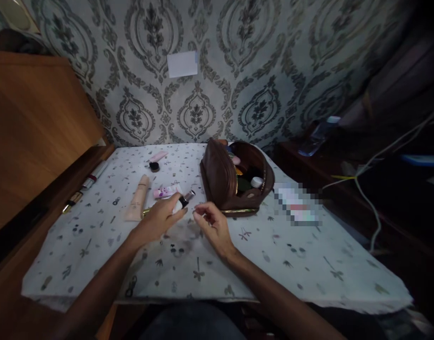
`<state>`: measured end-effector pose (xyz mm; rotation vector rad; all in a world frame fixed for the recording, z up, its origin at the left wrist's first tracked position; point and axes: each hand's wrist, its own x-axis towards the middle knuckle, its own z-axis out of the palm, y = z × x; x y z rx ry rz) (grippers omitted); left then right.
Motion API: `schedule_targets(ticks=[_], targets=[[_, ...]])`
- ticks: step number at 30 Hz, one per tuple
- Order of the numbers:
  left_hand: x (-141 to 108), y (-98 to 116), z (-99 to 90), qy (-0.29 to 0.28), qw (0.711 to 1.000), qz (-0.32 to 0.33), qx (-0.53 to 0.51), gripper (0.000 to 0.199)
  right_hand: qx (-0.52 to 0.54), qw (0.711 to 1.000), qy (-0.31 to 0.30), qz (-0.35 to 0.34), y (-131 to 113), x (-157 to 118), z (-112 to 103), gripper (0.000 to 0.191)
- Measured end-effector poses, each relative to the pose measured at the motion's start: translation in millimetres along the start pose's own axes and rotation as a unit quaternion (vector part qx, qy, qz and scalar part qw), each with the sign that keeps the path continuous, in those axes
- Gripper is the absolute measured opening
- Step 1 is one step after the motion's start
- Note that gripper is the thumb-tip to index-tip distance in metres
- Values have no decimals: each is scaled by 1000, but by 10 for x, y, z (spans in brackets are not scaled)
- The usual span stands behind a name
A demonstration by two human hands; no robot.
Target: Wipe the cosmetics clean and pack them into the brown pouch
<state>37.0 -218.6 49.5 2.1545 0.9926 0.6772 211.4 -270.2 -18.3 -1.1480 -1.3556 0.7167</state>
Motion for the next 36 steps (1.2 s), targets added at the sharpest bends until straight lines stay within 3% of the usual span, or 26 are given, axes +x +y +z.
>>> schedule_targets(ticks=[3,7,9,13,19,24,27,29,31,33,36], targets=[[-180,31,-65,-75,971,38,222,9,13,999,-39,-12,22,1,-18,33],[-456,-138,25,-142,934,30,326,16,-49,978,-198,-55,102,-28,12,20],[-595,-300,83,-124,939,31,318,28,-95,965,-231,-75,157,-49,28,14],[-883,-596,123,-12,948,20,317,57,-187,947,-244,-91,222,-66,33,5],[-1190,-715,-34,28,922,-5,386,35,-223,936,-254,-101,203,-52,25,6],[-1114,-507,-37,124,930,-53,342,36,-223,934,-257,-112,221,-58,49,4],[-946,-298,200,57,928,-22,367,39,-226,932,-261,-115,230,-55,54,4],[-836,-190,390,-15,912,2,411,39,-232,931,-260,-108,232,-49,51,11],[-761,-143,521,-43,898,-3,437,38,-235,932,-257,-97,235,-43,47,16],[-736,-158,547,-36,894,-26,446,37,-228,936,-254,-89,239,-40,47,13],[-775,-250,405,-15,890,-81,448,37,-210,941,-250,-88,246,-44,52,5]])
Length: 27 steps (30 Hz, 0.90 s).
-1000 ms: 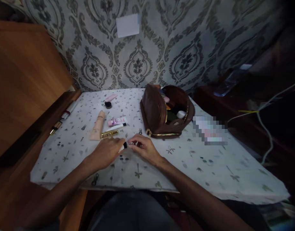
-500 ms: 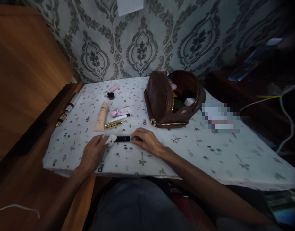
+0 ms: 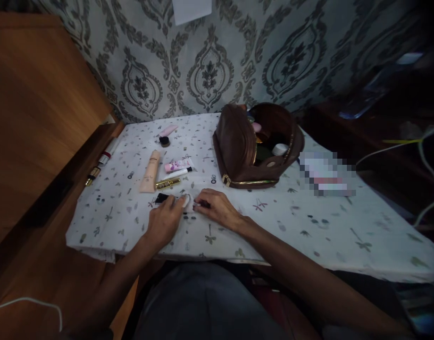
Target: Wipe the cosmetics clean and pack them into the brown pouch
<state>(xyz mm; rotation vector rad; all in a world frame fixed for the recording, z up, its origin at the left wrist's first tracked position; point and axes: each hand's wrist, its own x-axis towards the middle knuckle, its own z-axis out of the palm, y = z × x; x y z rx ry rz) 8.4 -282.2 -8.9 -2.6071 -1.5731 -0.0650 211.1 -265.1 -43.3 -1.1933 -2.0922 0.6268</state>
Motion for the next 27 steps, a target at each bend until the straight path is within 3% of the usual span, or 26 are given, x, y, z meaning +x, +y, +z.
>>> schedule_targets(ticks=[4,8,12,20,23,27], targets=[[-75,-355,-59,-8,996,-92,-5,36,9,1000,11,-12,7,-5,8,2],[-143,-575,-80,-1,991,-128,-45,35,8,999,14,-29,20,-15,13,1],[-152,-487,-114,-7,992,-117,-35,39,11,999,18,-37,22,-27,27,4],[34,124,-269,-43,998,12,-53,36,-22,997,21,-77,-8,-44,33,7],[65,67,-284,-54,998,-4,-39,33,-40,996,17,-81,-16,-51,32,4],[-24,-263,-249,-56,995,-70,-35,30,-57,996,10,-74,-13,-55,46,3]])
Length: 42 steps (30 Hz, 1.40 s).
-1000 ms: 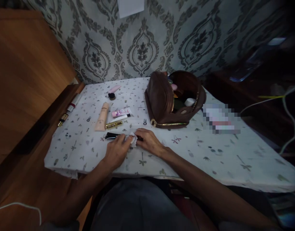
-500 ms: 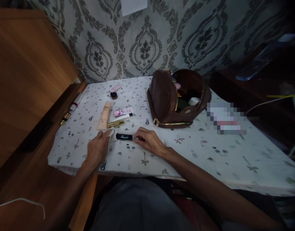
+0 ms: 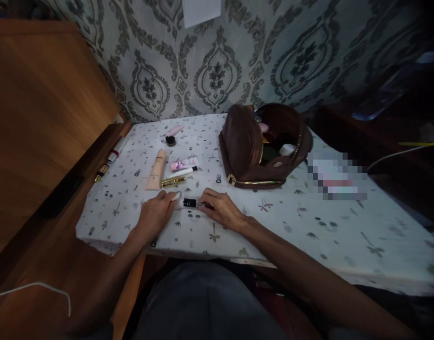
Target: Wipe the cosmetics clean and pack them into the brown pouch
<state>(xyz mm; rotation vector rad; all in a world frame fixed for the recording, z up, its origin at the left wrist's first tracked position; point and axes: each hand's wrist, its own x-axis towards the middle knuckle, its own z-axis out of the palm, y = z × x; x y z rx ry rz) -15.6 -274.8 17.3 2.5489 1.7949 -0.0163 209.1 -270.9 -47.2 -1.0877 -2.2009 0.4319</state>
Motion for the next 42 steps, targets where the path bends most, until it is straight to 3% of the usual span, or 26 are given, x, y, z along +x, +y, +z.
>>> schedule_targets(ticks=[6,12,16,21,26,29,31,34,38,42], targets=[[-163,-366,215,78,993,16,-83,25,14,999,-26,15,-15,8,-25,5],[-282,-409,405,139,980,28,-137,27,-9,997,-63,43,-63,18,-73,23],[-312,-408,371,130,984,17,-119,28,-2,997,-55,52,-64,16,-61,20],[-269,-143,139,75,996,-2,-45,32,63,997,-22,38,-61,5,-47,12],[-166,358,13,8,999,52,-1,34,30,999,-7,14,-93,-11,-26,14],[-138,461,1,-20,998,50,24,33,3,1000,-9,12,-89,-17,-11,17],[-159,378,-6,-30,998,29,39,33,-5,1000,-15,12,-82,-20,-8,13],[-246,80,10,-25,999,-16,35,32,-7,1000,-21,9,-84,-23,-15,9],[-387,-366,149,35,998,-26,-33,30,2,1000,-19,0,-103,-22,-27,8],[-449,-551,310,93,991,-3,-99,30,16,1000,-24,1,-99,-18,-34,8]])
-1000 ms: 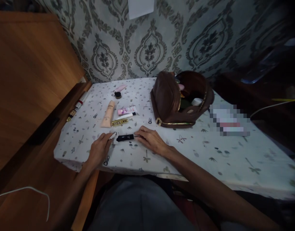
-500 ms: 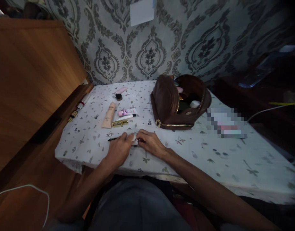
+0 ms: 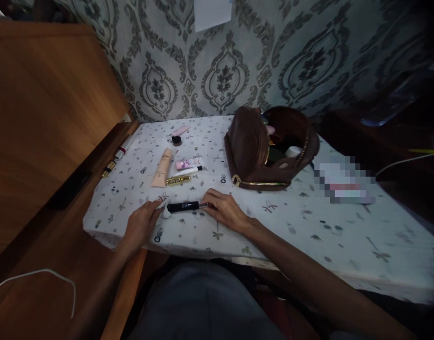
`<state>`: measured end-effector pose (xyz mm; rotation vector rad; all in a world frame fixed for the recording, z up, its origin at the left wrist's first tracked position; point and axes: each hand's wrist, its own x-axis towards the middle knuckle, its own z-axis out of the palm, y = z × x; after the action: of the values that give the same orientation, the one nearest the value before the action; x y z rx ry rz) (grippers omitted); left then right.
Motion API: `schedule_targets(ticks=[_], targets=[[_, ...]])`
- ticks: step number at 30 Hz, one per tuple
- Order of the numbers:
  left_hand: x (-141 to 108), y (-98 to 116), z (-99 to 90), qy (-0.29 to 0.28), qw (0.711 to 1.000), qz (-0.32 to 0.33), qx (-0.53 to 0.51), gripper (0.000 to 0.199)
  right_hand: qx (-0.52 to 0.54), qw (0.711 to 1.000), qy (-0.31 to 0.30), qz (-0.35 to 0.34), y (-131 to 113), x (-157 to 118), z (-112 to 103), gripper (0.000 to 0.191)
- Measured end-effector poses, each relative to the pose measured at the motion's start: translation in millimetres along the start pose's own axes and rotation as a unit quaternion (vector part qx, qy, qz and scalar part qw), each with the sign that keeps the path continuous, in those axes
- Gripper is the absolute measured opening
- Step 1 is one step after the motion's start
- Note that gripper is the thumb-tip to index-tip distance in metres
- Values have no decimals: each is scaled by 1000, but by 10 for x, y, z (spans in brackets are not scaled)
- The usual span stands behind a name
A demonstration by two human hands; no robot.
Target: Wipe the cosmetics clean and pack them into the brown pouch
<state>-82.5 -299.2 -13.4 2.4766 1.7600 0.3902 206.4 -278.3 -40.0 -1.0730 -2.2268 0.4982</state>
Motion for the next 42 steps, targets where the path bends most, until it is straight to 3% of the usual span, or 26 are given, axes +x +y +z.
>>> schedule_targets(ticks=[3,9,14,17,22,27,31,36,42], targets=[[-5,30,14,1,1000,-7,6,29,5,1000,-16,13,7,5,-30,14],[26,243,-117,-56,991,-38,119,32,42,996,-71,23,-14,29,-118,20],[101,480,-160,-81,986,-25,145,33,128,988,-55,61,3,34,-75,19],[172,666,-124,-71,990,14,119,33,141,985,-25,94,-6,29,-40,15],[311,871,-10,-38,983,159,86,43,146,986,18,84,-45,21,-31,12],[445,740,78,-62,979,180,68,19,165,984,34,63,-47,14,-16,5],[504,533,59,-98,981,166,36,16,197,978,46,60,-50,24,-49,18],[493,340,-60,-137,979,135,-68,18,219,970,50,89,-57,39,-101,26],[531,196,-123,-177,969,42,-166,38,243,959,67,133,-64,75,-94,36]])
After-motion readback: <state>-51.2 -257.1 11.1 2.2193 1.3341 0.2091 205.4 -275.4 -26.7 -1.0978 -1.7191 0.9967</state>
